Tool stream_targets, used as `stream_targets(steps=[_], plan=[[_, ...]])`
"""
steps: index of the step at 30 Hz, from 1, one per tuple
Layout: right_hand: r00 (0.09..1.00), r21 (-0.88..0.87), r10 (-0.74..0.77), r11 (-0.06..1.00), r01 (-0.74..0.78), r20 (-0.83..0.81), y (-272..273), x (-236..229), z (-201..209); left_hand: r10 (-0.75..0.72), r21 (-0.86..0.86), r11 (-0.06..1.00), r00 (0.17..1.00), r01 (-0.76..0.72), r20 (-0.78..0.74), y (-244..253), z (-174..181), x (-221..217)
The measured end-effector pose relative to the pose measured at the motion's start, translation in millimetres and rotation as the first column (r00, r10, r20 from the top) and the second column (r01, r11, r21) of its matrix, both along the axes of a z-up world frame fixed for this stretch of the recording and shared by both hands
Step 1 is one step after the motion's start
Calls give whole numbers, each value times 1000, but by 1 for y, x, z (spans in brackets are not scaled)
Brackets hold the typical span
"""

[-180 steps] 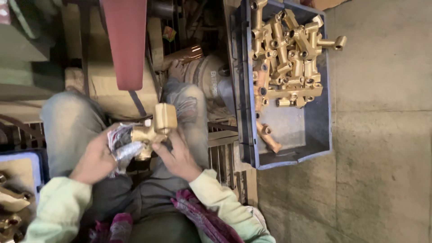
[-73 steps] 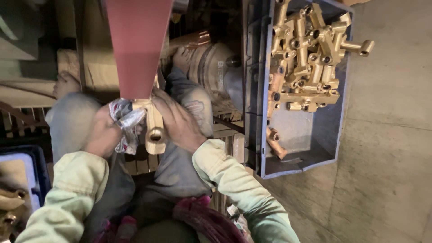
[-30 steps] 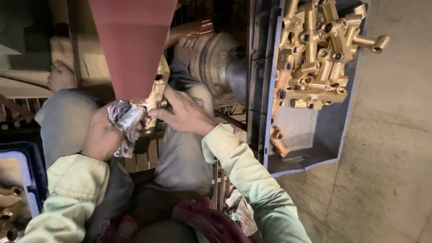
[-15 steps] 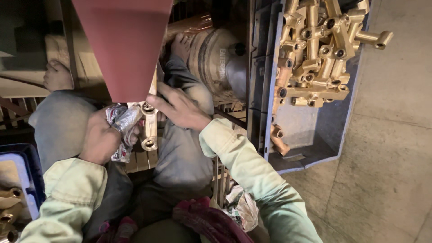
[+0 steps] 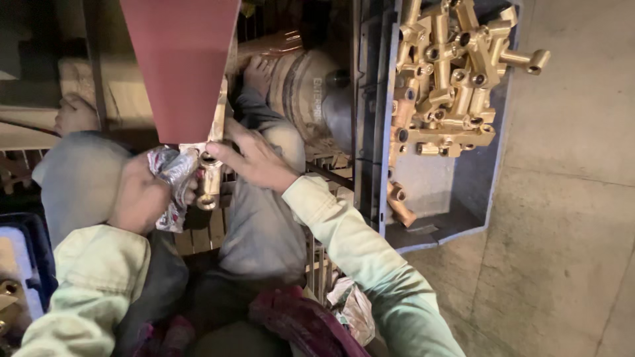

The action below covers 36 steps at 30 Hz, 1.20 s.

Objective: The person sits on the floor and repeatedly presses brass fittings against a moving belt sander to smooth their surfaces. They handle each piece one at a time, rotating it to contact different edges, then place the finished pieces into a nearby blue bin.

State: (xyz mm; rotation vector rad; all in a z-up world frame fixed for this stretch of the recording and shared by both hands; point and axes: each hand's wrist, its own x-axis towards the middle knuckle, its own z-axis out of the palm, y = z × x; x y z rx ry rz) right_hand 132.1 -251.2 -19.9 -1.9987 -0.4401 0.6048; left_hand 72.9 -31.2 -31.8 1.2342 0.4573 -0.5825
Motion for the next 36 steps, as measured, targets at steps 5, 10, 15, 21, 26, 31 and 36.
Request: stream_targets(steps=[5,10,15,21,26,31,36], plan=[[988,-68,-32,997,43,154,3,-17,-2,-39,-21,999,983,44,178,4,-1,-2],[964,-168,-47,981,94,260,6,-37,14,-60,90,995,991,49,116,7,7,-8],[932,-187,-16,978,90,361,8,-98,38,-276,298,940,878,163,391,21,41,-52],[580,85,-77,996,13,811,-6,-166,50,-338,276,935,793,222,507,33,88,-94],[609,27,-1,999,-33,793,-17,-164,60,-424,332,895,794,297,435,34,98,-84],[787,-33,-11,999,40,617,-5,-128,34,-458,399,872,756,282,467,32,60,-55],[942,-49,-124,988,146,311,-4,-79,8,-348,342,914,859,220,376,22,22,-14]])
